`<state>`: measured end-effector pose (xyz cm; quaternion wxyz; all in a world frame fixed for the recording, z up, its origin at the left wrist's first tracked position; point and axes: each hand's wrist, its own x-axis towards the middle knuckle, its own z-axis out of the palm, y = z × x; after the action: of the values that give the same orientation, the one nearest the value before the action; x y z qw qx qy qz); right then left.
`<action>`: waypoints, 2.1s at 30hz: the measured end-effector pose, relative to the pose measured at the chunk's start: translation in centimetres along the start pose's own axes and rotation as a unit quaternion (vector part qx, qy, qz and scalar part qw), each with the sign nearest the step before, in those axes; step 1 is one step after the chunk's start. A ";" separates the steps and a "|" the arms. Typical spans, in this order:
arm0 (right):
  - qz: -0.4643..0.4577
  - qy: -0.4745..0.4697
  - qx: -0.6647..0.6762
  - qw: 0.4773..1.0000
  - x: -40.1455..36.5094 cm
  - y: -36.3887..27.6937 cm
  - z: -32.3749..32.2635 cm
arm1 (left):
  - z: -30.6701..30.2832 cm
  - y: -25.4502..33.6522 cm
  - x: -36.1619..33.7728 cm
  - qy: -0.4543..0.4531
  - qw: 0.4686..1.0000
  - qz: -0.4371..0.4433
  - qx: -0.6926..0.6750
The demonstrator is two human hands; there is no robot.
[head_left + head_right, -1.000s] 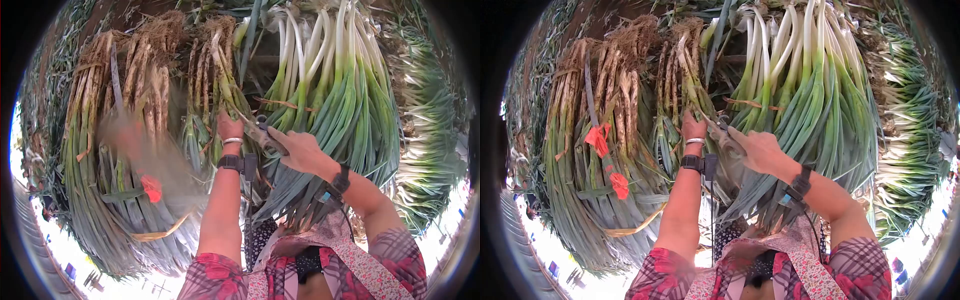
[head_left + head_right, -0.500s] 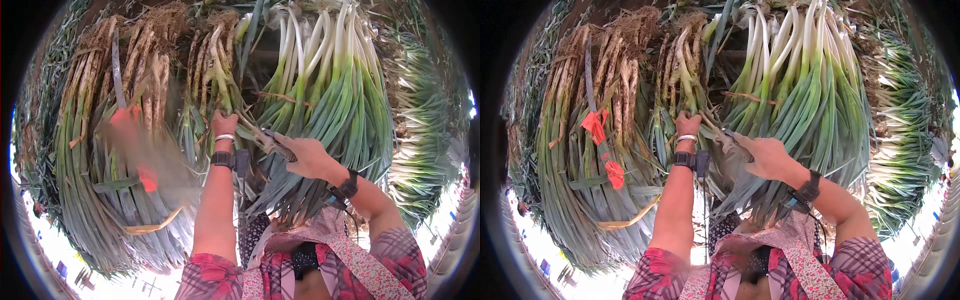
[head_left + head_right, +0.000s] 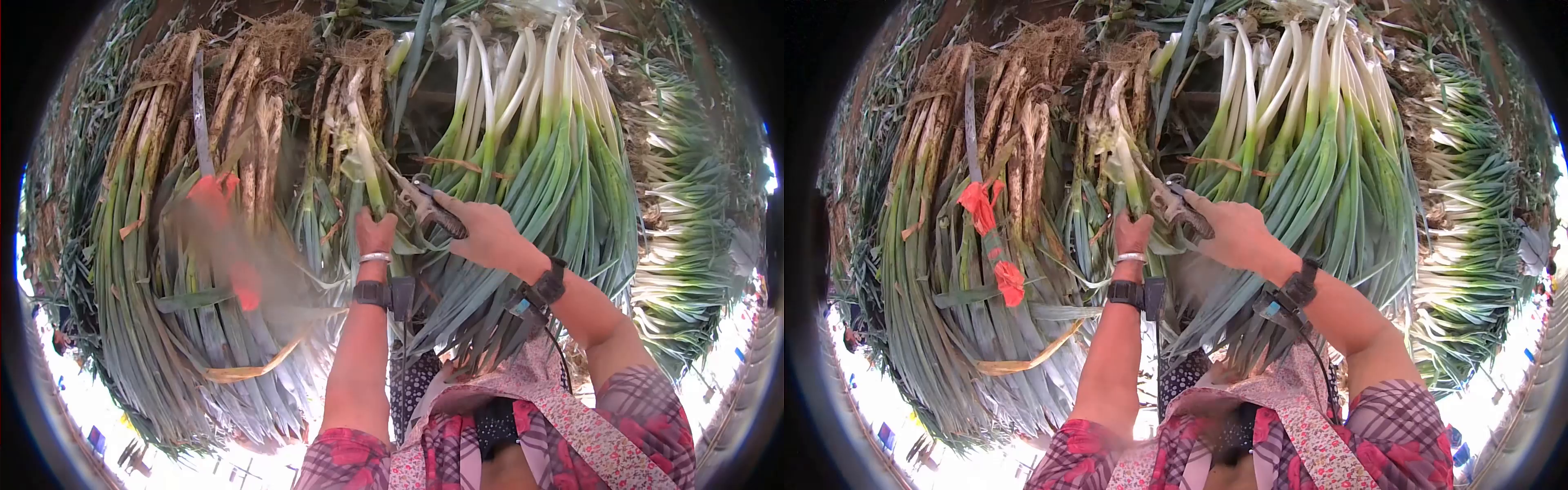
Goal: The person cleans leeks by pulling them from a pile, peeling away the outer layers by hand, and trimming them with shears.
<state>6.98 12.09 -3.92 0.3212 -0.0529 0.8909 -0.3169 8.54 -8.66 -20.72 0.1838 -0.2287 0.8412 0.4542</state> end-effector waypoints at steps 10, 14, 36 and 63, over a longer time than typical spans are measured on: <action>-0.006 0.022 -0.008 1.000 3.0 0.0 0.3 | 0.8 0.1 -3.0 -0.009 1.000 -0.013 0.000; -0.008 0.047 -0.002 0.999 5.9 0.4 0.6 | 0.9 0.1 -3.6 0.005 1.000 0.016 -0.006; -0.045 0.009 0.000 0.999 7.4 0.4 -1.4 | -7.5 7.3 -5.0 -0.169 0.881 -0.124 -0.424; 0.040 0.168 -0.077 0.982 1.4 9.7 -6.9 | 6.6 7.6 -2.7 0.037 0.984 0.131 0.118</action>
<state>2.73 23.04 -6.41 0.1741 0.0126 0.9554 -0.2383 7.25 1.14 -17.59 0.1172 -0.1097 0.9178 0.3632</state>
